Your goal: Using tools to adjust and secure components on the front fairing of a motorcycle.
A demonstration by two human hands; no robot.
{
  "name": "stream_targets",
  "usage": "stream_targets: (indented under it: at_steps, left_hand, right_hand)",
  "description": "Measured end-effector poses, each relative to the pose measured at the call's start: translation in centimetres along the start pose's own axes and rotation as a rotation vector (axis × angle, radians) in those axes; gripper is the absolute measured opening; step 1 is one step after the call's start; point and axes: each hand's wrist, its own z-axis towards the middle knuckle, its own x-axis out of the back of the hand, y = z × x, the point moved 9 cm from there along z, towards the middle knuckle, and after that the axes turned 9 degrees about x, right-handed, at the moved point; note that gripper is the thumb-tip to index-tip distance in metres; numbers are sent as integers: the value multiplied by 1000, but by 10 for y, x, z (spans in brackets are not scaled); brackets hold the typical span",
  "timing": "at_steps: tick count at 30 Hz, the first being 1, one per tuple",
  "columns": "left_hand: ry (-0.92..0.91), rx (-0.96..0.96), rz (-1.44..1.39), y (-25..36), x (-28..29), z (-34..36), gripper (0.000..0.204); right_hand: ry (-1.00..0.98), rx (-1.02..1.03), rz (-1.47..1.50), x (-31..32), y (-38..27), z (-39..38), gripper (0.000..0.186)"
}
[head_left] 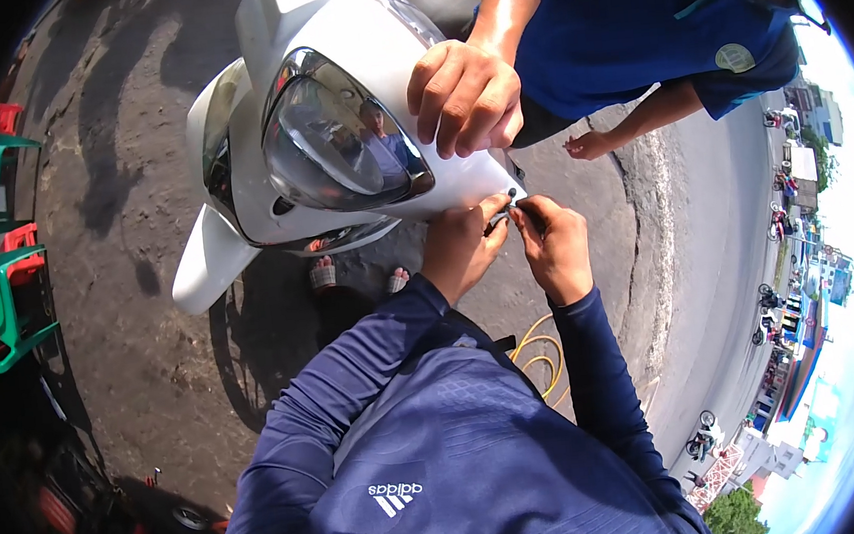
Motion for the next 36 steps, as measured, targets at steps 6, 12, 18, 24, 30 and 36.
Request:
stream_targets:
  at_steps: [6,12,18,24,30,36]
  left_hand:
    - [8,5,-22,1,1,3,29]
    - [27,-19,-11,3,0,3,28]
    - [20,-10,-33,5,2,3,28]
    - [5,42,-32,-1,1,2,29]
    - [35,-17,-38,3,3,2,30]
    - [31,-43,-59,3,2,1,30]
  right_hand:
    - [1,217,-64,2,-13,3,12]
    - [-22,231,-71,3,-12,5,14]
    - [-83,112,-17,3,-3,6,15]
    - [-56,184,-126,-5,-5,8,12]
    - [-323,-207,-80,-15,21,5,15]
    - [-104,156,-184,-1,-5,7,14]
